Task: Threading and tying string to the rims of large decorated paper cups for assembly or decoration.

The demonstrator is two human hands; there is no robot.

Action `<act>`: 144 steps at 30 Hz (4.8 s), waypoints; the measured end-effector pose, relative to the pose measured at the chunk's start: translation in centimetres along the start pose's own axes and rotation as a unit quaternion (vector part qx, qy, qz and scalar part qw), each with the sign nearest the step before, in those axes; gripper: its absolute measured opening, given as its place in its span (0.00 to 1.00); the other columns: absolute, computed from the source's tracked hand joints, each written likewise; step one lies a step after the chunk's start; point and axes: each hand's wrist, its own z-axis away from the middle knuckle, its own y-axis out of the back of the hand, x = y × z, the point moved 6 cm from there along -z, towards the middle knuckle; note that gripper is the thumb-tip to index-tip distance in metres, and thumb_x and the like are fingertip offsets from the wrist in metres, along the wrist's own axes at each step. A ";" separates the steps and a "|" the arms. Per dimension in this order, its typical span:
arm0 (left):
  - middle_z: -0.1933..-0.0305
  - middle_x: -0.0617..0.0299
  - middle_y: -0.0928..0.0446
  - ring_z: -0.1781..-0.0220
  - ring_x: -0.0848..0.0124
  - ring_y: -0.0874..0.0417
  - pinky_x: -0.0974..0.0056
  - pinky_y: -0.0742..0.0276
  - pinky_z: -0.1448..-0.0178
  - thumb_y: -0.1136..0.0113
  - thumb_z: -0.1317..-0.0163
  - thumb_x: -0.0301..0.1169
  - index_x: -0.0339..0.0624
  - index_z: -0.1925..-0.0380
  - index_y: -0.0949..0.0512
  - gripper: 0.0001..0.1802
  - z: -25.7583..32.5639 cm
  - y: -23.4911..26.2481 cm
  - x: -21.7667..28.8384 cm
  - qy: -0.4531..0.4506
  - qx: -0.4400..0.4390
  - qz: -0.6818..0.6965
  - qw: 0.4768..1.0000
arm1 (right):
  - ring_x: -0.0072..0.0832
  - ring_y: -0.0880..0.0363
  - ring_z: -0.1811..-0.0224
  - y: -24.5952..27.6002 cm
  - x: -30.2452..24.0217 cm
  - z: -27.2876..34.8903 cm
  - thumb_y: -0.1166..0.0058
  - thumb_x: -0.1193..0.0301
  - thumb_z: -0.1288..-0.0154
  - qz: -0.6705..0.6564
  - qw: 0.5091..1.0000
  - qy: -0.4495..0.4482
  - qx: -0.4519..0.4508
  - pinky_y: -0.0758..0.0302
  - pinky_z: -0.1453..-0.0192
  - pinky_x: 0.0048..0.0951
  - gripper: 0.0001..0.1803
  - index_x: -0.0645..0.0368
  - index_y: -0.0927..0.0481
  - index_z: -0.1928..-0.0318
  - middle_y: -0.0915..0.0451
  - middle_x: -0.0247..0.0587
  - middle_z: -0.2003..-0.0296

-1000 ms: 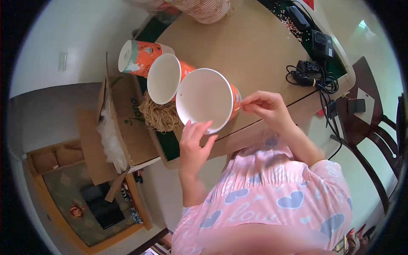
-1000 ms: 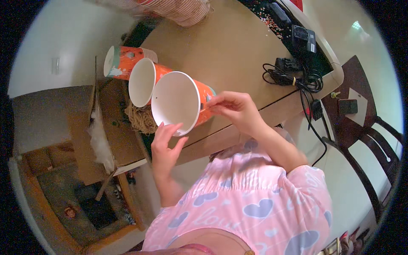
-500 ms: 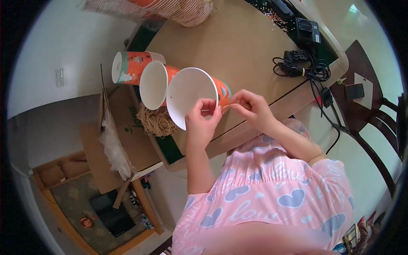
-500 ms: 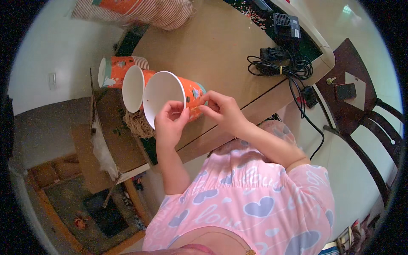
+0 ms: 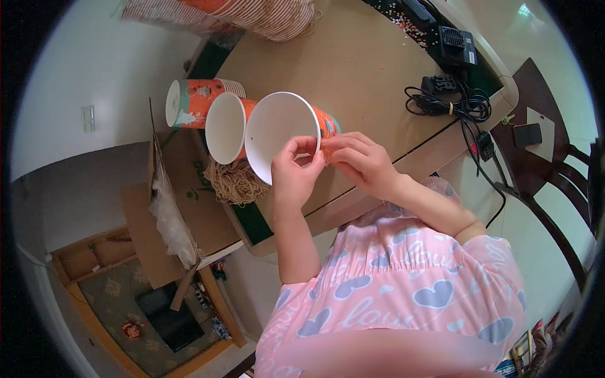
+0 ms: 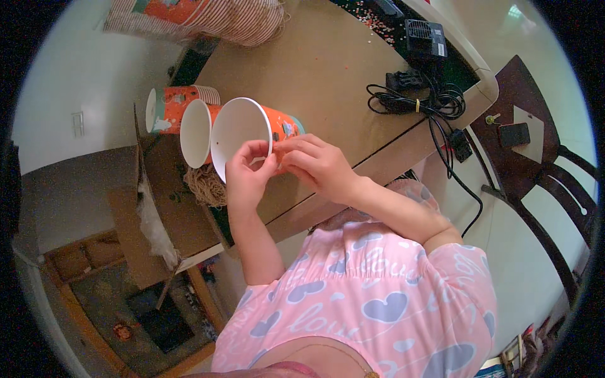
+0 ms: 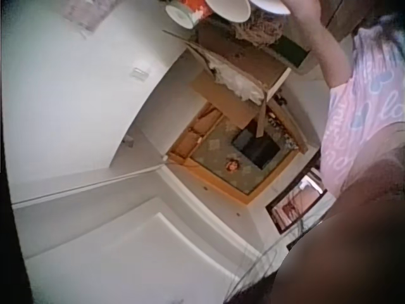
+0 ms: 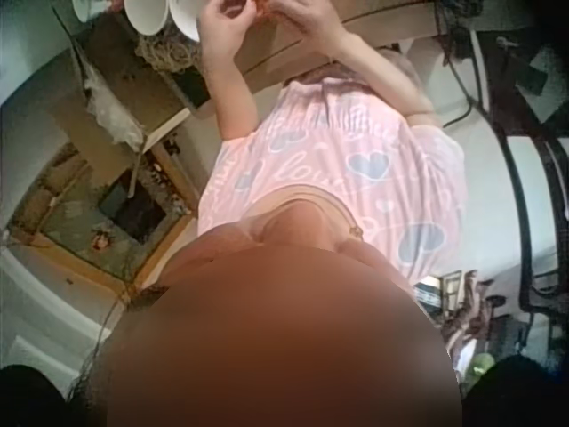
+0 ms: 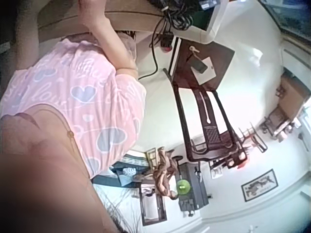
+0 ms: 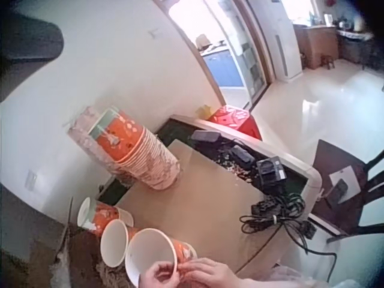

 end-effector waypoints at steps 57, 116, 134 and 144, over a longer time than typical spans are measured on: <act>0.65 0.57 0.20 0.57 0.62 0.22 0.62 0.26 0.52 0.36 0.49 0.20 0.38 0.64 0.17 0.11 1.0 0.8 3.4 -0.231 0.028 -0.253 0.939 | 0.30 0.21 0.71 -0.9 1.6 -1.1 0.38 0.80 0.45 -0.038 0.981 -0.190 -0.001 0.24 0.67 0.27 0.08 0.63 0.24 0.67 0.25 0.42 0.71; 0.69 0.64 0.30 0.71 0.75 0.27 0.71 0.29 0.66 0.39 0.51 0.13 0.42 0.69 0.16 0.13 3.8 5.5 -0.8 -0.247 0.033 -0.061 0.967 | 0.19 0.27 0.71 -5.7 -0.8 -9.0 0.44 0.80 0.40 -0.038 0.939 -0.222 -0.258 0.26 0.64 0.24 0.03 0.66 0.21 0.65 0.22 0.38 0.74; 0.66 0.62 0.28 0.70 0.68 0.24 0.64 0.27 0.67 0.37 0.44 0.25 0.39 0.68 0.22 0.05 4.0 5.0 0.3 -0.249 0.051 -0.139 0.957 | 0.27 0.22 0.68 -5.7 -1.5 -7.8 0.41 0.78 0.42 -0.032 0.961 -0.122 -0.246 0.25 0.64 0.27 0.05 0.63 0.23 0.66 0.24 0.40 0.71; 0.75 0.69 0.27 0.79 0.82 0.33 0.76 0.44 0.79 0.46 0.32 0.32 0.39 0.67 0.24 0.08 1.9 5.2 -3.9 0.097 -0.181 0.412 0.888 | 0.33 0.21 0.66 -6.1 -3.6 -4.5 0.37 0.79 0.45 -0.025 0.999 0.003 -0.043 0.24 0.65 0.30 0.09 0.59 0.18 0.62 0.20 0.40 0.64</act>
